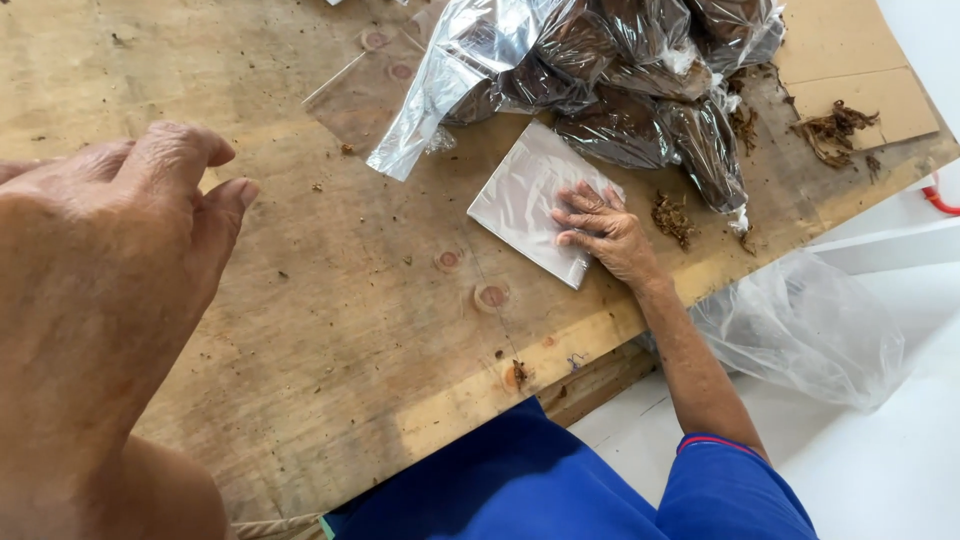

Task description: The person places folded dried leaves into clear plastic bags, seals them, and sets them aside. The process is repeated with multiple leaf bundles on a wooden table.

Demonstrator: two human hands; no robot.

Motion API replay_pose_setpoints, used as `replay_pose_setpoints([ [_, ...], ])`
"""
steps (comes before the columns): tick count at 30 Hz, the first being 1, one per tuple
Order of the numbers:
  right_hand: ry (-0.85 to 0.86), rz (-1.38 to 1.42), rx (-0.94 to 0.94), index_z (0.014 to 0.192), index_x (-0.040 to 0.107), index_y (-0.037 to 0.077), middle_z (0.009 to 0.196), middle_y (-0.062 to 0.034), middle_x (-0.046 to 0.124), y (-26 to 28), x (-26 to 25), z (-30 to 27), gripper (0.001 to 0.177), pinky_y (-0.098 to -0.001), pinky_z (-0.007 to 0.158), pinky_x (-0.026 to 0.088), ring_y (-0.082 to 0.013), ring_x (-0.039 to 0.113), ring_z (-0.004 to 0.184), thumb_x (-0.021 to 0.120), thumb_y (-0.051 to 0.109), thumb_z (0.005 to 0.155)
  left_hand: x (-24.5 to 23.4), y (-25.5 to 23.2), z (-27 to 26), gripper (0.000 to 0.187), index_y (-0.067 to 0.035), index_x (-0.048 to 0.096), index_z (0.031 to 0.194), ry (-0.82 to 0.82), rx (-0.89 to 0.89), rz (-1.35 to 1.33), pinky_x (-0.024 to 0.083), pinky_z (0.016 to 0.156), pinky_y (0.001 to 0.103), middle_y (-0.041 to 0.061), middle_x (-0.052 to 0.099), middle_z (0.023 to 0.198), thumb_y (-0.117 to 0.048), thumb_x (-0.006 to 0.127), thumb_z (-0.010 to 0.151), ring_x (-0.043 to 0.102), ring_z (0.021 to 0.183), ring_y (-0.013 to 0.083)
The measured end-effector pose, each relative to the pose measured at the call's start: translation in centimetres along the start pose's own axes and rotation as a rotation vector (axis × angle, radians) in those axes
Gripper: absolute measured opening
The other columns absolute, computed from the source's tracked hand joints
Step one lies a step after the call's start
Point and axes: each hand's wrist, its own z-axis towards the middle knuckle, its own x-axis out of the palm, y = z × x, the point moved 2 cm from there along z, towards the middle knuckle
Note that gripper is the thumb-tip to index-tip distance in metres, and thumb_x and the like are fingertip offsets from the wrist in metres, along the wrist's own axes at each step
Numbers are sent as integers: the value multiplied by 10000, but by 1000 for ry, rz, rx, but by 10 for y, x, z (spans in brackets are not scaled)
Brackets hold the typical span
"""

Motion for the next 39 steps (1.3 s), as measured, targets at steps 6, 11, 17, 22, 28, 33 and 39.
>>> replay_pose_setpoints([
  [6,-262,11,-128,1097,782,190,1244,-39,755,0,10,0,169,-426,1246,250,-198,628,1351,794,168,929,-21,-36,37,354,-229,648,1178,392,46,-45,715,764,340,-146,716,639,-530,463,1199,651,363,23],
  [11,-295,-266,-420,1047,724,98,1062,-70,760,6,-10,24,179,-419,1001,552,-186,732,994,739,271,1001,10,-85,47,343,-25,594,1388,399,304,-303,640,635,347,-34,656,654,-112,627,1058,606,475,87],
  [17,-209,-469,-441,967,722,128,949,-48,751,70,-31,57,182,-447,1146,378,-230,715,1067,775,299,997,128,-171,68,679,-139,535,1376,-316,269,-622,586,778,422,96,639,1100,-326,852,806,727,910,282],
  [22,-61,-552,-528,940,652,132,893,-33,719,115,-25,86,255,-503,1148,371,-228,704,1017,704,366,1028,161,-191,61,929,-125,447,1486,-403,147,-572,561,969,495,155,560,1369,-366,909,718,687,1100,298],
  [28,-74,-558,-638,940,662,131,913,-46,718,123,-13,99,290,-533,1163,359,-246,710,1015,730,404,1010,170,-187,74,447,-213,620,1207,-540,103,-678,537,974,419,50,621,1249,-240,851,825,717,1036,240],
  [33,-317,-408,-691,1162,713,139,1251,-51,721,128,-36,90,349,-467,1246,227,-253,625,1291,798,424,979,174,-178,78,71,-241,740,1010,-479,-69,-1071,562,898,336,-55,742,1035,-305,745,981,758,934,183],
  [39,-589,-389,-889,1071,766,39,1119,-146,722,124,-29,60,359,-563,1228,297,-384,649,1152,889,347,932,161,-168,79,66,-240,836,944,-239,-316,-1601,584,802,282,-14,775,806,-299,806,945,775,800,144],
])
